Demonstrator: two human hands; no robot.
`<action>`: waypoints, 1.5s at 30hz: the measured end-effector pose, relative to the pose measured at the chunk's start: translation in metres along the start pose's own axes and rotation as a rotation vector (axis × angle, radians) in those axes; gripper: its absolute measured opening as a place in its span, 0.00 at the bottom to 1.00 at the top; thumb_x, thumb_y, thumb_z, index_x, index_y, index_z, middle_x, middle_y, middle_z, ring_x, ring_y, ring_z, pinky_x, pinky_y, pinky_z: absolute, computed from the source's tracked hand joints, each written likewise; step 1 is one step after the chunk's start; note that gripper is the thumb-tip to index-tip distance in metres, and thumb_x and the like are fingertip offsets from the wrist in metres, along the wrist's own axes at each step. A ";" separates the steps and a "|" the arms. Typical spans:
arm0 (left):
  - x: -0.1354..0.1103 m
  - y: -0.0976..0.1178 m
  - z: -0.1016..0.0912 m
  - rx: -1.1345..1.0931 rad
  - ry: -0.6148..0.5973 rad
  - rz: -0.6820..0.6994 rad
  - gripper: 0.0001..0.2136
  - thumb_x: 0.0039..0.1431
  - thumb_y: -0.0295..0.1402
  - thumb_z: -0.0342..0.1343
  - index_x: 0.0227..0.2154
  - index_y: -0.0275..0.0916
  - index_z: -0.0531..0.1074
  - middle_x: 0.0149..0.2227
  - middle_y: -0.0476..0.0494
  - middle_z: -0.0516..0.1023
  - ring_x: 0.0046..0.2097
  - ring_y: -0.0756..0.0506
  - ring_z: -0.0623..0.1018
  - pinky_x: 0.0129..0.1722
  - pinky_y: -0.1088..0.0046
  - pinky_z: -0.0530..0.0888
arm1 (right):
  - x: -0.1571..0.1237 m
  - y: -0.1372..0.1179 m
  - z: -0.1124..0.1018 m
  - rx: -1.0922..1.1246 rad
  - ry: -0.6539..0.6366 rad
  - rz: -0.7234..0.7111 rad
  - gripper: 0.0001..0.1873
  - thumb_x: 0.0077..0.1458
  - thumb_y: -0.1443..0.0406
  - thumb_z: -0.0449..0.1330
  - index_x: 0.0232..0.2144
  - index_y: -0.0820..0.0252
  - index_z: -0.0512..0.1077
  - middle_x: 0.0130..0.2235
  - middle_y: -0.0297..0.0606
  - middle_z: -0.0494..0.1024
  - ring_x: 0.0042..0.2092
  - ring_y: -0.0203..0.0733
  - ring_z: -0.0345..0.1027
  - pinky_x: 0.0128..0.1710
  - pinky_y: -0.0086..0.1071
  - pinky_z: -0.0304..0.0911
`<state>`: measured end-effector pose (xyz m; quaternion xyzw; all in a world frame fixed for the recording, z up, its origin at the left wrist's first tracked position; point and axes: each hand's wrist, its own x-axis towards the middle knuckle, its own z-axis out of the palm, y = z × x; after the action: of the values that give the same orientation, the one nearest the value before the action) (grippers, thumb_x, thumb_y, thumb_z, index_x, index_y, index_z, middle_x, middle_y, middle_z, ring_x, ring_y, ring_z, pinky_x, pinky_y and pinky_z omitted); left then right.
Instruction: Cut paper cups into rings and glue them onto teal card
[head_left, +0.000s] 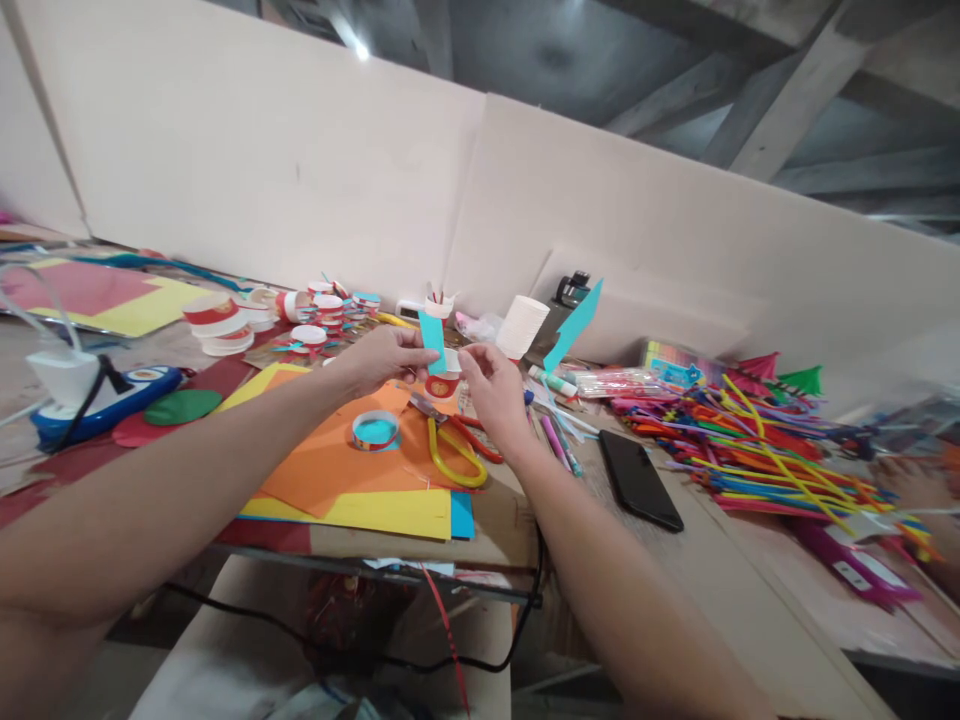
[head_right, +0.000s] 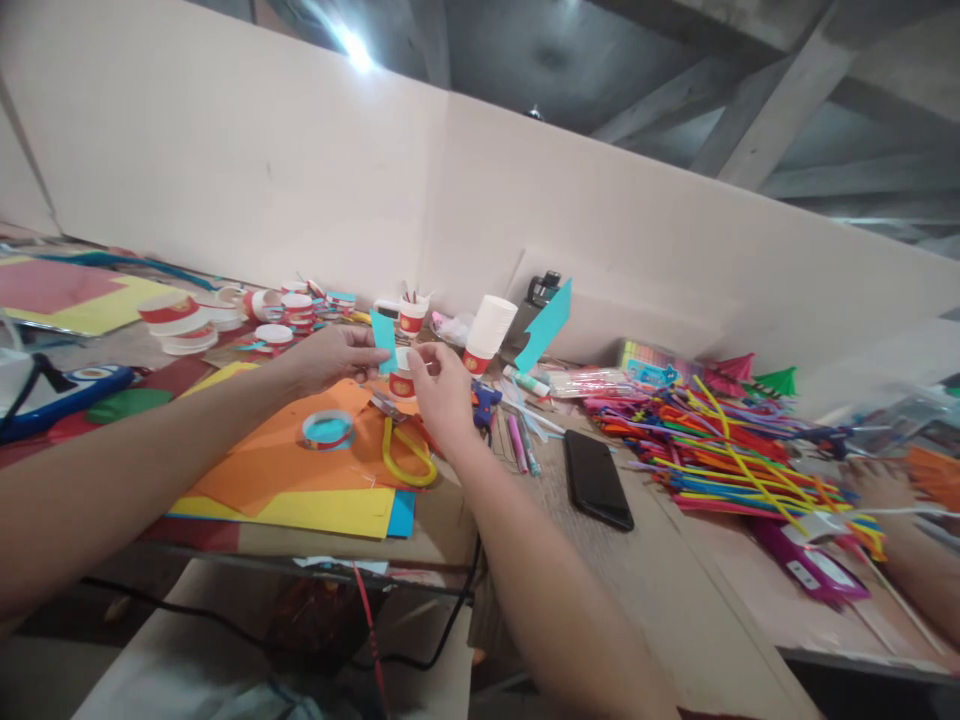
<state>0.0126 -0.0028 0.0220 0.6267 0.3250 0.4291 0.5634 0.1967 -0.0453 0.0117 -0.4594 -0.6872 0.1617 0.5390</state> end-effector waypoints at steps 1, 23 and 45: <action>0.000 -0.001 0.001 0.011 -0.001 0.005 0.15 0.44 0.39 0.71 0.24 0.34 0.73 0.20 0.48 0.76 0.21 0.55 0.71 0.22 0.80 0.66 | 0.001 0.001 0.001 0.039 -0.043 0.061 0.14 0.59 0.54 0.56 0.34 0.59 0.72 0.33 0.36 0.77 0.34 0.38 0.69 0.34 0.32 0.65; -0.003 -0.004 0.012 -0.037 0.015 -0.102 0.18 0.41 0.39 0.74 0.23 0.32 0.72 0.22 0.41 0.79 0.23 0.48 0.79 0.27 0.72 0.77 | 0.002 0.003 0.002 0.260 -0.239 0.377 0.13 0.45 0.58 0.67 0.24 0.59 0.69 0.22 0.30 0.72 0.23 0.32 0.64 0.24 0.27 0.59; 0.000 -0.008 0.009 -0.119 0.050 -0.030 0.16 0.40 0.38 0.74 0.24 0.31 0.76 0.24 0.43 0.79 0.26 0.52 0.76 0.27 0.78 0.71 | -0.001 -0.007 0.003 0.405 -0.243 0.442 0.12 0.42 0.58 0.66 0.23 0.59 0.70 0.22 0.29 0.71 0.23 0.30 0.61 0.24 0.27 0.58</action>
<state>0.0213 -0.0051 0.0141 0.5763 0.3225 0.4547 0.5976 0.1909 -0.0489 0.0150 -0.4582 -0.5838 0.4622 0.4853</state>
